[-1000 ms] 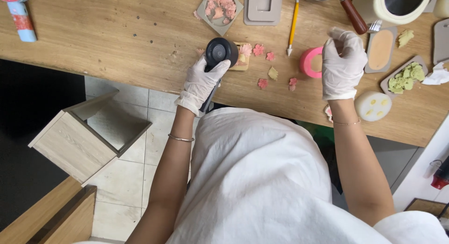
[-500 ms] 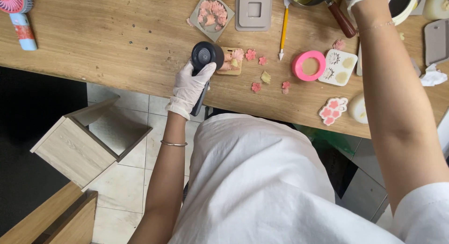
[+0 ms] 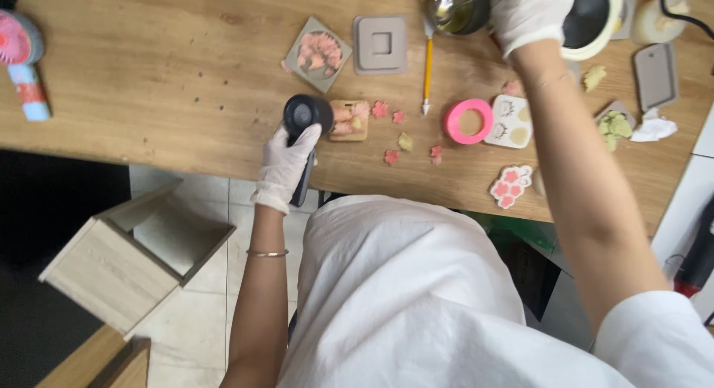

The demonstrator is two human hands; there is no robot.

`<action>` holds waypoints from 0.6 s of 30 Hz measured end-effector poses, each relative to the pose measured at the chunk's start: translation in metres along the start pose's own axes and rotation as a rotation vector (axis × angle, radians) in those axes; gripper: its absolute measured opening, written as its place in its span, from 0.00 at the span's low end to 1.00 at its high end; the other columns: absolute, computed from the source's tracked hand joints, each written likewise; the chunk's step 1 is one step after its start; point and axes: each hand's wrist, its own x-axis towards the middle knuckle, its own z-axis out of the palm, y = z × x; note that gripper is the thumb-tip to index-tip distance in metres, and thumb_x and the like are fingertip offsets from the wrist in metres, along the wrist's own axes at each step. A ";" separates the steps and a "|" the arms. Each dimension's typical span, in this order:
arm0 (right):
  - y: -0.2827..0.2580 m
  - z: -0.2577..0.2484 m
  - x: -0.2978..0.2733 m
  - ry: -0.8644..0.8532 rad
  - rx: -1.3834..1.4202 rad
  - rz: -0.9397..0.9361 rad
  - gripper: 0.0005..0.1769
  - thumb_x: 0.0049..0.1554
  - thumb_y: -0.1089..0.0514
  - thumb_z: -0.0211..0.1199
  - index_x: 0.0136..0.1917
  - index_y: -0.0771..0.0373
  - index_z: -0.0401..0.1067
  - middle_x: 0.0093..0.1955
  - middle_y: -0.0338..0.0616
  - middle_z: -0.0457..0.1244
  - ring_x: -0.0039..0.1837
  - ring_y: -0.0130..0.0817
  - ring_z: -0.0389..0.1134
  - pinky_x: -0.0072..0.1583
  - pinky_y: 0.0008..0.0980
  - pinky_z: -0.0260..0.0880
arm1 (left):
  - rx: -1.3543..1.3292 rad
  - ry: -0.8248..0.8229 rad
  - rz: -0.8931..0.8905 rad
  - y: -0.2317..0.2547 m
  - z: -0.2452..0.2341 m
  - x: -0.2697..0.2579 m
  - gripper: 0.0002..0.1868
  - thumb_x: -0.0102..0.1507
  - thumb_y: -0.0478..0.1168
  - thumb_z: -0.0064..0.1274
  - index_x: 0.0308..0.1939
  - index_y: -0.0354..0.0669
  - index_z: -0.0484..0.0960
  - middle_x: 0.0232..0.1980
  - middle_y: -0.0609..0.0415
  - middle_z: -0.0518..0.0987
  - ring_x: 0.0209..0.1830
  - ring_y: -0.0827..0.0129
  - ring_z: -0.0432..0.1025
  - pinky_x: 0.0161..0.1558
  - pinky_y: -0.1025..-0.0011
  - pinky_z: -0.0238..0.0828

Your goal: Assembling and decorating wax candle components on a workbench.

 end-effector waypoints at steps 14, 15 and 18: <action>0.162 -0.008 -0.119 0.423 0.723 0.897 0.14 0.57 0.61 0.65 0.57 0.57 0.77 0.54 0.41 0.72 0.50 0.32 0.75 0.54 0.28 0.76 | 0.002 0.069 -0.050 -0.013 -0.007 0.004 0.16 0.66 0.48 0.58 0.53 0.43 0.80 0.32 0.58 0.78 0.23 0.75 0.71 0.27 0.76 0.69; 0.173 -0.006 -0.116 0.435 0.722 0.906 0.14 0.57 0.61 0.65 0.57 0.57 0.77 0.54 0.41 0.72 0.50 0.32 0.75 0.54 0.28 0.76 | 0.009 0.059 -0.042 -0.012 -0.003 0.004 0.16 0.66 0.48 0.58 0.53 0.43 0.80 0.32 0.58 0.78 0.23 0.75 0.71 0.27 0.76 0.69; 0.192 0.006 -0.102 0.214 0.526 0.585 0.15 0.59 0.59 0.68 0.60 0.59 0.78 0.55 0.50 0.71 0.54 0.39 0.73 0.59 0.35 0.71 | 0.011 0.099 -0.059 -0.012 0.001 0.003 0.17 0.68 0.48 0.58 0.55 0.44 0.79 0.32 0.58 0.77 0.23 0.74 0.71 0.26 0.76 0.68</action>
